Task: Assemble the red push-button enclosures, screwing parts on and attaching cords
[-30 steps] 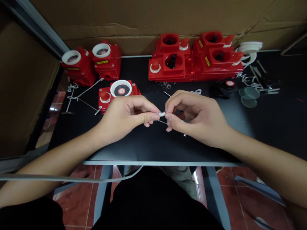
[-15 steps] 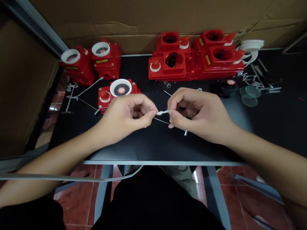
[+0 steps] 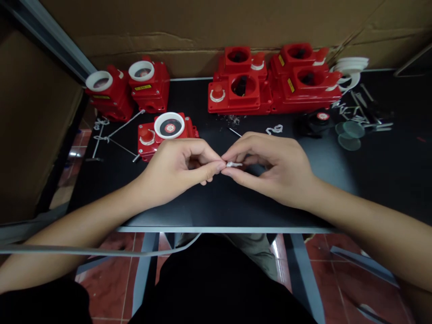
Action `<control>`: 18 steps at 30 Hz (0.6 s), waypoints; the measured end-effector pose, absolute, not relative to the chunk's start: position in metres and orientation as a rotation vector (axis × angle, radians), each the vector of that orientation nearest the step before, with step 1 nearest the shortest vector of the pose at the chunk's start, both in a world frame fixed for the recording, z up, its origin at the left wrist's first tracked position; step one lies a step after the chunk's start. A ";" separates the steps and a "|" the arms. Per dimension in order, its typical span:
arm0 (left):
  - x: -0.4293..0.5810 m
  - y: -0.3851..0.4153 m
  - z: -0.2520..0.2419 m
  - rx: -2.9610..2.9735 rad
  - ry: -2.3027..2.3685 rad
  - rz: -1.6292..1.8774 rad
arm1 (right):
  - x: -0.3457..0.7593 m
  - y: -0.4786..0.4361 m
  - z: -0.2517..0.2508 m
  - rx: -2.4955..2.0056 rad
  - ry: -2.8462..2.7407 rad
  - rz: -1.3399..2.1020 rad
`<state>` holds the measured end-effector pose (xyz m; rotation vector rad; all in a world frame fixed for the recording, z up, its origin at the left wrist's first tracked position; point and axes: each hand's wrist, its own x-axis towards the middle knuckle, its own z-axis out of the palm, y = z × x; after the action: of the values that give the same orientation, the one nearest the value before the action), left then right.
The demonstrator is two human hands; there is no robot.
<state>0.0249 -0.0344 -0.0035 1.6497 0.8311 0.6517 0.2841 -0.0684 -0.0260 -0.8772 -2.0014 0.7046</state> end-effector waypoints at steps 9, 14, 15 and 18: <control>0.027 -0.034 -0.005 1.766 0.866 0.669 | 0.285 -0.067 -0.023 -0.846 -2.122 0.481; 0.026 -0.034 -0.005 1.789 0.859 0.665 | 0.285 -0.066 -0.024 -0.838 -2.129 0.466; 0.026 -0.034 -0.005 1.791 0.862 0.670 | 0.286 -0.066 -0.023 -0.835 -2.127 0.473; 0.025 -0.033 -0.005 1.782 0.869 0.683 | 0.291 -0.064 -0.022 -0.824 -2.092 0.571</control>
<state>0.0249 -0.0328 -0.0052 1.7822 0.8693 0.6830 0.2909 -0.0641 -0.0220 -0.8245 -2.0916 0.5713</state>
